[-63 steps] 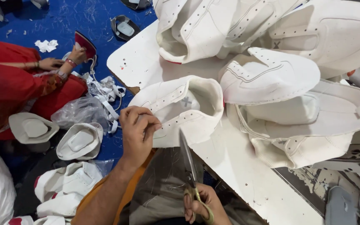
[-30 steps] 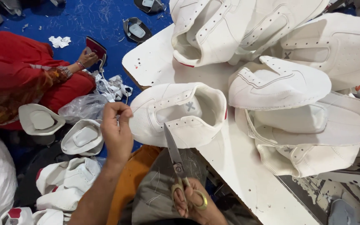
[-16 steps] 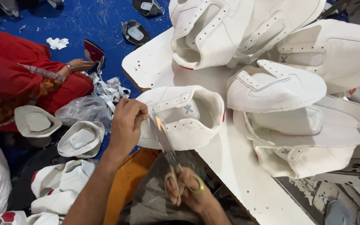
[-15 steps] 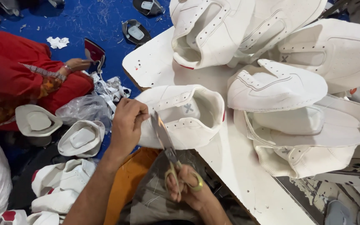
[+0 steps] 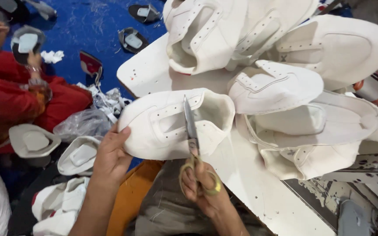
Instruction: The person uses scissors to trim excess threads from the edges of white shoe uppers. They pick up shoes from a pile, cut the threads, and place the shoes back down.
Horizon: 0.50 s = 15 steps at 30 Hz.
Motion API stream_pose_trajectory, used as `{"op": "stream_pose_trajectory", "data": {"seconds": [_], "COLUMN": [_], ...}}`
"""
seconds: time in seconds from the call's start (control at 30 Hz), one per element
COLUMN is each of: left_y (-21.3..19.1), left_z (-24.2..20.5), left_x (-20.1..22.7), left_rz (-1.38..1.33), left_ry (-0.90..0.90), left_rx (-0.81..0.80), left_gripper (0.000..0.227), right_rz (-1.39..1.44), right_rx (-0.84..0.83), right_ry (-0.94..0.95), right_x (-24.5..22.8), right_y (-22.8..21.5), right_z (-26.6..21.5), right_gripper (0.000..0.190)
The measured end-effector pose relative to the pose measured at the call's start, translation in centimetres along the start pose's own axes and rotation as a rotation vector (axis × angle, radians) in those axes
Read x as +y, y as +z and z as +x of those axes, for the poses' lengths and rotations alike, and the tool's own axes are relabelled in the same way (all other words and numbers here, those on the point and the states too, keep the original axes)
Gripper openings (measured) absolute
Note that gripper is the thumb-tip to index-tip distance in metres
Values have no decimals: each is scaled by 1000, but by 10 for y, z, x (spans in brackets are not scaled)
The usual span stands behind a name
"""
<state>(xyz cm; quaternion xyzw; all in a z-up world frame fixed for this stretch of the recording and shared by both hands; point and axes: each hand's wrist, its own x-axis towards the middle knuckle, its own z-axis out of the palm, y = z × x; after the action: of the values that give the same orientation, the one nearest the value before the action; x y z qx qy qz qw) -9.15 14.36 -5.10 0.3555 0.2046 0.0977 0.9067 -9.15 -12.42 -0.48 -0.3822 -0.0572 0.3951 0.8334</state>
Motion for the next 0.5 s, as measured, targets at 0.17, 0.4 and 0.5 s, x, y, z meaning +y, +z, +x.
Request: {"op": "stream_pose_trajectory", "data": {"seconds": [0.17, 0.4, 0.5], "left_y": [29, 56, 57], "left_z": [-20, -16, -19], "left_x": [41, 22, 19], "left_rz": [-159, 1503, 1530], "left_ry": [380, 944, 914], "left_rx": [-340, -601, -613], "left_gripper": [46, 28, 30], "right_rz": [-51, -271, -263], "right_rx": [-10, 101, 185], "right_ry": [-234, -245, -30], "right_x": [23, 54, 51], "right_y": [-11, -72, -69], "right_z": [-45, -69, -76], "right_gripper": [56, 57, 56]}}
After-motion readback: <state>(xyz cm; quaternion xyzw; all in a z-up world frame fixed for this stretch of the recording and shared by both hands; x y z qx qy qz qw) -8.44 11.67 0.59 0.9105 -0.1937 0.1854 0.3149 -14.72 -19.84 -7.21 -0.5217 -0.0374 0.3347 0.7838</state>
